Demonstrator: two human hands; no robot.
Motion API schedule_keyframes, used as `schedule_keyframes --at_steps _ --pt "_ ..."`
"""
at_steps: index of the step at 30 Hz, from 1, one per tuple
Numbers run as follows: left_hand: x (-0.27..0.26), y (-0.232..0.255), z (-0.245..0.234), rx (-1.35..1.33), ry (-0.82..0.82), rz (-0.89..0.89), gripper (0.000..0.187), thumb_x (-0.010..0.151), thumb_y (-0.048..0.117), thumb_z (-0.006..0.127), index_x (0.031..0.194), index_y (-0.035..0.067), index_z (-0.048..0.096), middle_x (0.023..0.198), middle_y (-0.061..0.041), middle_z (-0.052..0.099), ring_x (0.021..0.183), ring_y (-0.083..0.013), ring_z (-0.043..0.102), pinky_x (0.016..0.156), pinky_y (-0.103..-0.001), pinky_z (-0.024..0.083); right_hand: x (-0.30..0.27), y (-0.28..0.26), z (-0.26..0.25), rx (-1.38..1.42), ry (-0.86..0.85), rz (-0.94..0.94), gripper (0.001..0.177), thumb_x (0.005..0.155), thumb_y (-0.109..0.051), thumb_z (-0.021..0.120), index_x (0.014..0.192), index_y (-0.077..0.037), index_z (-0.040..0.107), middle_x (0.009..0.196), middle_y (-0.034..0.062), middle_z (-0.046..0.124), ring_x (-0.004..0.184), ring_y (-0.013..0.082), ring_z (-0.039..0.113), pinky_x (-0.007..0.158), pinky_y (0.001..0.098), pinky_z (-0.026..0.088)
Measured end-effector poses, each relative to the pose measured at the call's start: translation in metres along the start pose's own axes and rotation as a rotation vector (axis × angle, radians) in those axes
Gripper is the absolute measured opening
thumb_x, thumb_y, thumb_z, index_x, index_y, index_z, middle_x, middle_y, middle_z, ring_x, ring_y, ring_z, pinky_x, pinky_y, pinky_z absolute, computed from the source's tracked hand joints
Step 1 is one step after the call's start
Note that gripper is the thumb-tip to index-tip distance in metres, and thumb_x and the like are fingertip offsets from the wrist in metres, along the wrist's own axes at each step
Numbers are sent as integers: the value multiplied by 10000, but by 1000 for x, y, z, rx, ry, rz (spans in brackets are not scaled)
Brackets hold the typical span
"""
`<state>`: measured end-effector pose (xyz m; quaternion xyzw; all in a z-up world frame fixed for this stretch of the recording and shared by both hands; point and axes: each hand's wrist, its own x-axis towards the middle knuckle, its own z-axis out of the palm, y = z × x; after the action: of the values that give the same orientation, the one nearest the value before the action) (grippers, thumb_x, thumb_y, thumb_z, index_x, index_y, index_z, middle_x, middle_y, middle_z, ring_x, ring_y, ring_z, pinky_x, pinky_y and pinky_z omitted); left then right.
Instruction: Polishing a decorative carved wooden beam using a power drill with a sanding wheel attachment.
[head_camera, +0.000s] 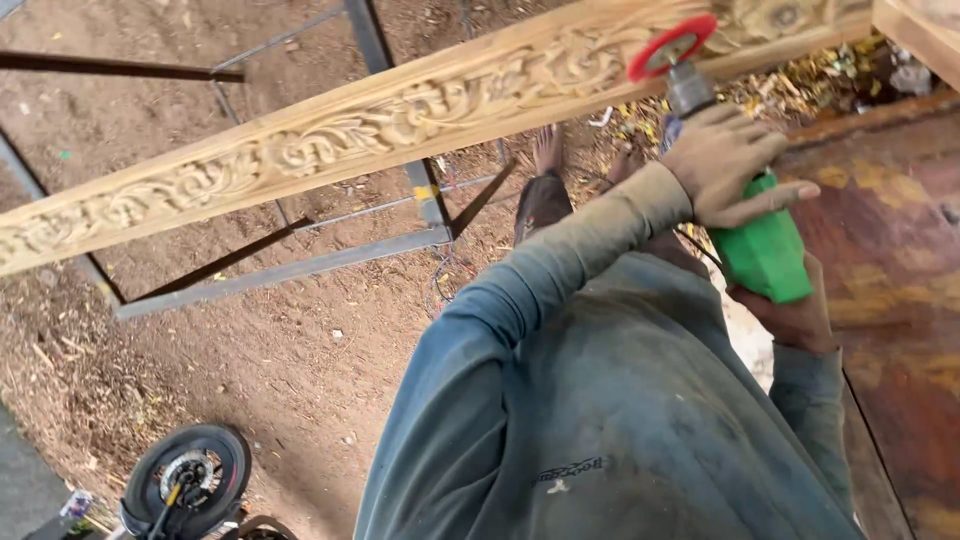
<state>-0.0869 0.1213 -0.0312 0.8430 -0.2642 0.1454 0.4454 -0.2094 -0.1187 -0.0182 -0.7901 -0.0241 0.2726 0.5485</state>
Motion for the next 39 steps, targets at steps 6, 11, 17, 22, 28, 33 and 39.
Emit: schedule_keyframes --at_steps 6,11,17,22,28,33,39 --pt "-30 3 -45 -24 72 -50 512 930 600 587 905 96 667 820 -85 675 818 -290 680 836 -380 512 9 4 25 -58 -65 -32 489 723 -68 827 1188 -30 679 1079 72 717 972 156 677 855 327 549" --pt "-77 -11 -98 69 12 -271 488 891 571 647 835 86 659 747 -91 670 744 -298 673 782 -391 511 47 -14 71 -183 -218 1 571 666 -102 822 1208 -39 656 1050 70 731 949 155 696 823 336 548" --pt "-137 -54 -184 124 186 -425 389 888 488 710 855 103 664 777 -86 675 759 -310 672 806 -425 518 118 -52 151 -136 -433 -18 516 664 -104 801 1145 -32 629 984 84 741 886 161 697 789 338 574" --pt "-174 -56 -249 91 263 -534 326 927 393 708 909 72 656 833 -126 667 811 -355 648 816 -445 499 142 -124 213 -166 -567 -36 625 645 -115 824 1227 -20 617 1034 113 746 926 213 706 820 358 574" --pt "-184 -73 -240 -65 362 -621 207 990 282 657 920 87 643 832 -114 644 823 -342 632 813 -433 492 127 -156 231 -464 -529 -73 835 640 -161 885 1373 -17 514 1111 209 698 1025 394 681 877 472 541" --pt "-153 -51 -225 -118 276 -448 299 926 357 709 992 73 644 906 -120 647 864 -334 620 854 -455 480 95 -150 199 -409 -420 -31 914 565 -164 840 1412 -37 521 1205 198 707 1102 345 699 946 440 551" --pt "-121 -44 -159 -196 -7 -233 480 840 431 733 1177 112 610 1167 -111 657 1206 -310 606 1115 -524 409 34 -101 147 -301 -193 125 868 706 -149 833 1490 -28 479 1264 124 674 1152 201 654 965 345 536"
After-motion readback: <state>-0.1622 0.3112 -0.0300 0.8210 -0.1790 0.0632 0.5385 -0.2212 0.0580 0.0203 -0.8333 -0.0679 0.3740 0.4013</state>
